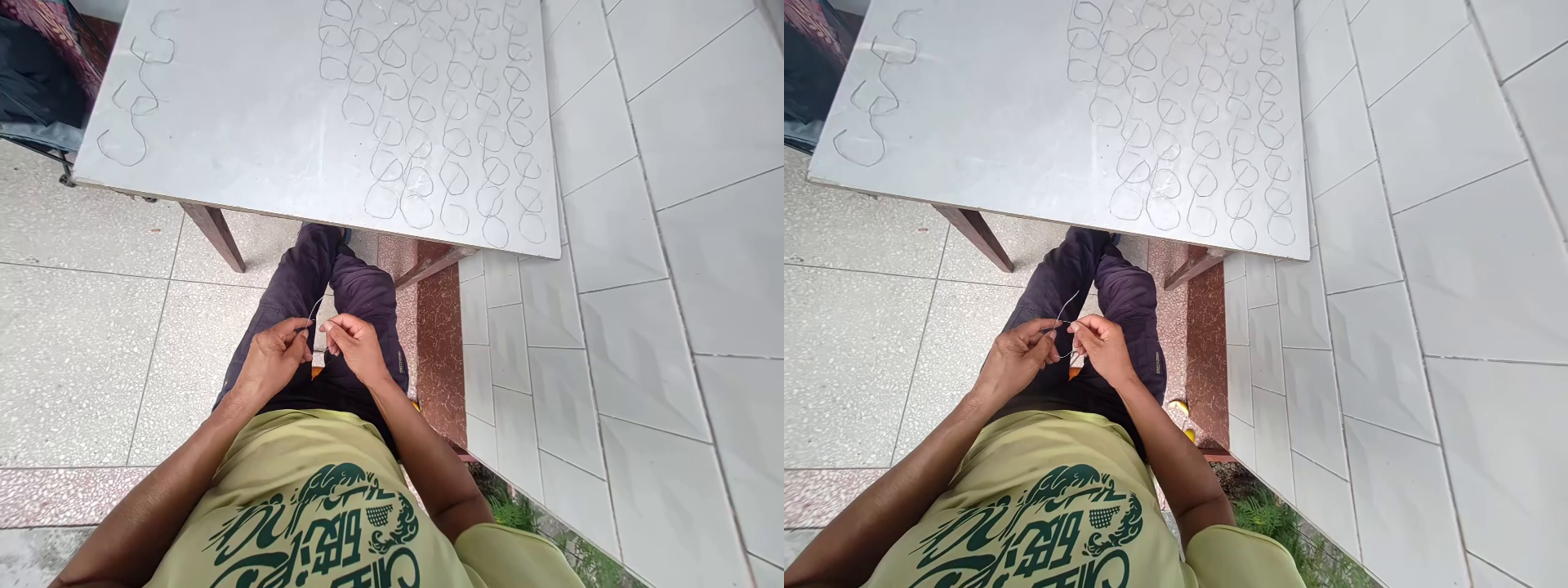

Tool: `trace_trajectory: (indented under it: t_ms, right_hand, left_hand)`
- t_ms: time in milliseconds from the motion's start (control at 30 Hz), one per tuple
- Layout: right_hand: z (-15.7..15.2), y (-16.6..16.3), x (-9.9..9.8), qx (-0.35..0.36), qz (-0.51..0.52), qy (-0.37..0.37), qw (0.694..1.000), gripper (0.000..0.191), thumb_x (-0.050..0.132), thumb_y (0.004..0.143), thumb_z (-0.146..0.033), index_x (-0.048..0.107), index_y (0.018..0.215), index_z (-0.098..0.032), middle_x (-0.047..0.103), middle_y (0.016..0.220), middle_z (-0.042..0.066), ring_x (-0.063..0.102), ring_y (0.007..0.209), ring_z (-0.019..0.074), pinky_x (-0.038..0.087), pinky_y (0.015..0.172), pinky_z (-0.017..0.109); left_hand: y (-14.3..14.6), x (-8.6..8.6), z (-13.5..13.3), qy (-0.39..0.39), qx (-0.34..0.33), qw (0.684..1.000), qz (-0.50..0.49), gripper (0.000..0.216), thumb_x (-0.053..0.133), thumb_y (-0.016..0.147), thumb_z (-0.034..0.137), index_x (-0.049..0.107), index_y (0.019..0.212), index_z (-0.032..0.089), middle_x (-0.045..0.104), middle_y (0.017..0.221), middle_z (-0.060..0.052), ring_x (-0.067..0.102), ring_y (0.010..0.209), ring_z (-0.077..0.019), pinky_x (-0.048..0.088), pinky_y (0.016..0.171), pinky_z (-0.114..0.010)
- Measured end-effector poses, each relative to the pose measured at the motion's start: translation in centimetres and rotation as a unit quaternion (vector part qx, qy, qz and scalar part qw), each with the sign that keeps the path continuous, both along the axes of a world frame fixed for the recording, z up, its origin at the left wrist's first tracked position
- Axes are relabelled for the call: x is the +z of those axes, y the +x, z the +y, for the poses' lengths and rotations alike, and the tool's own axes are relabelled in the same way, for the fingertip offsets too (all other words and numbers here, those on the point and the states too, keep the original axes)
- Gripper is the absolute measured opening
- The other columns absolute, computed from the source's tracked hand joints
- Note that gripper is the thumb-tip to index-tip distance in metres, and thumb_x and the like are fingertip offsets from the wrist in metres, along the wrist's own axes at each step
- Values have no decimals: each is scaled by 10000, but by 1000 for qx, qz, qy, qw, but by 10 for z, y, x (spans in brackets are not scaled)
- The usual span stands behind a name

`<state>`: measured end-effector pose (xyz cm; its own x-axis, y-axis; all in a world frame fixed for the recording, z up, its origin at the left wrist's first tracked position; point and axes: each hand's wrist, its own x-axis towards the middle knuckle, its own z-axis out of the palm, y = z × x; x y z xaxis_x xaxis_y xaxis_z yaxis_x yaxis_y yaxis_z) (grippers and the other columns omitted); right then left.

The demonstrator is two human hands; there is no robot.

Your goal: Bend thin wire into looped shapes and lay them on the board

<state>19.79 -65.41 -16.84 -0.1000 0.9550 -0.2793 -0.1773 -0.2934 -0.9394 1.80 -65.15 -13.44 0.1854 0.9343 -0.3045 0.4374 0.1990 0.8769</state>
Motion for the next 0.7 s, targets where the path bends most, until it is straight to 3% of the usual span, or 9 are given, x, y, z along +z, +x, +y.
trace_trajectory:
  t_ms: [133,333,700]
  right_hand:
    - [6,6,7,35,-40,26,998,311,672,906,-476,703,839,-174,567,610,-40,470,517,90,382,516,229]
    - [12,12,9,56,-65,35,996,347,641,922,-521,699,853,-186,556,619,-41,454,520,92,355,518,233]
    - [11,8,10,37,-138,72,987,256,620,958,-394,701,827,-189,591,649,-33,483,565,103,381,567,236]
  left_hand:
    - [2,-3,-7,-33,0,999,-28,353,580,951,395,718,1169,154,727,666,-7,672,583,-161,547,624,-269]
    - [9,-4,-13,-42,51,995,-80,431,605,956,480,684,1225,153,737,710,-25,682,609,-165,527,580,-256]
    - [9,-6,-2,-29,59,990,-121,539,668,914,556,658,1274,155,776,948,-97,741,887,-230,579,697,-299]
